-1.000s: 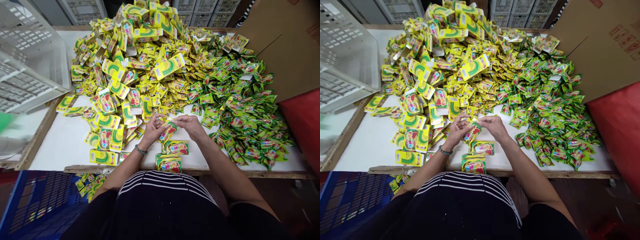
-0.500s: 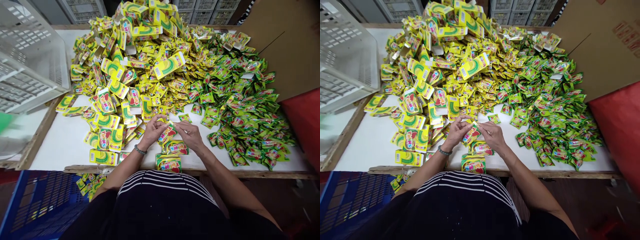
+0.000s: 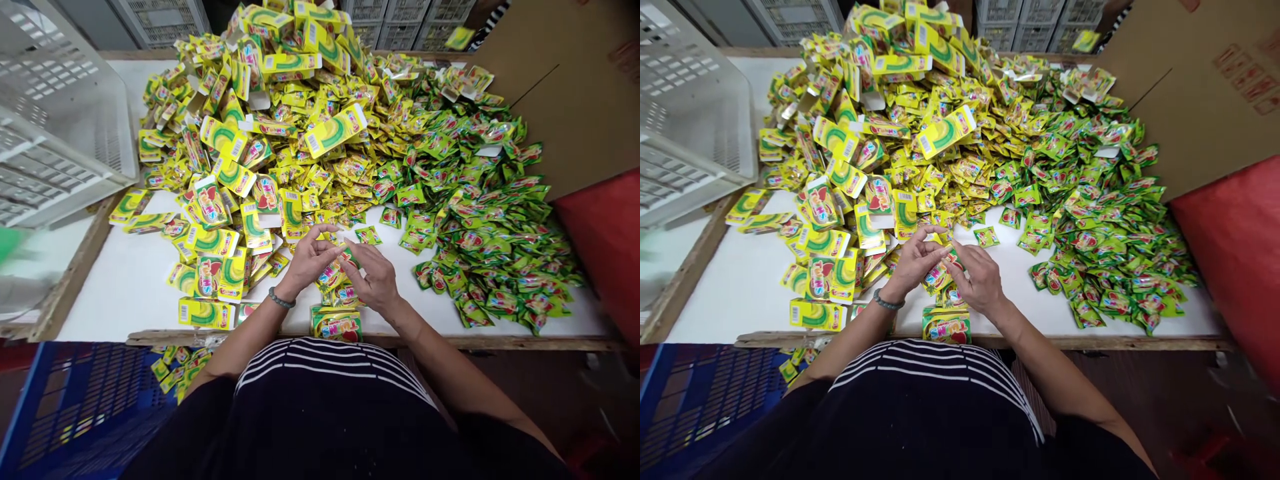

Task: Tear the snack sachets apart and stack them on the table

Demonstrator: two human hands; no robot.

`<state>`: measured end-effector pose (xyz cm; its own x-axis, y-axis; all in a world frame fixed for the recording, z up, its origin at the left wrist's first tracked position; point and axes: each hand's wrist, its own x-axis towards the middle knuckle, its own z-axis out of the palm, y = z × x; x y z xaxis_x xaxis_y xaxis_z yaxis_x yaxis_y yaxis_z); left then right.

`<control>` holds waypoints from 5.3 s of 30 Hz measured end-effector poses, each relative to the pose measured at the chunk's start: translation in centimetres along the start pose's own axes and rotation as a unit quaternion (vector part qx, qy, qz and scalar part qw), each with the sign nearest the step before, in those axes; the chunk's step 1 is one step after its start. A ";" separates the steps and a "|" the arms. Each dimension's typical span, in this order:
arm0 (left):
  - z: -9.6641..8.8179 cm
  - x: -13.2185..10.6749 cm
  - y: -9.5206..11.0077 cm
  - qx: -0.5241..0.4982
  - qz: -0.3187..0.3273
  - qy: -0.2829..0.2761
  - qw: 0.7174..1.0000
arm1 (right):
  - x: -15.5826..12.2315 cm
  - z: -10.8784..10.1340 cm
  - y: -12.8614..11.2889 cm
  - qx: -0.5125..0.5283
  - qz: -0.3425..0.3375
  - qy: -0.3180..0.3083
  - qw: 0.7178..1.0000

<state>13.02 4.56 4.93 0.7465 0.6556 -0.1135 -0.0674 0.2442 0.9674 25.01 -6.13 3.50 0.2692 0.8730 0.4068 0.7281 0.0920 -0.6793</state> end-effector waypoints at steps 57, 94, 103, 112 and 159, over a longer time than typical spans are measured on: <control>-4.2 1.6 -2.7 0.074 -0.054 -0.025 0.995 | 4.9 1.0 6.9 0.236 0.224 0.018 0.945; -6.9 2.0 -3.0 -0.007 -0.049 0.125 0.991 | 7.1 4.6 8.8 0.077 0.291 -0.010 0.954; -7.0 2.0 -1.8 0.002 -0.031 0.117 0.993 | 7.5 6.5 7.3 -0.013 0.192 -0.066 0.979; -6.6 1.8 -2.5 0.031 -0.049 0.092 0.994 | 6.7 1.6 9.4 0.172 0.278 0.064 0.943; -2.6 1.6 -2.5 -0.110 -0.002 0.078 0.991 | 5.5 1.0 2.9 0.173 0.122 0.063 0.975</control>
<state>12.70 6.84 1.71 0.6362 0.7530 -0.1678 -0.2205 0.3860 0.8958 27.96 -0.61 3.18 0.4989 0.8252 0.2650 0.3829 0.0645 -0.9215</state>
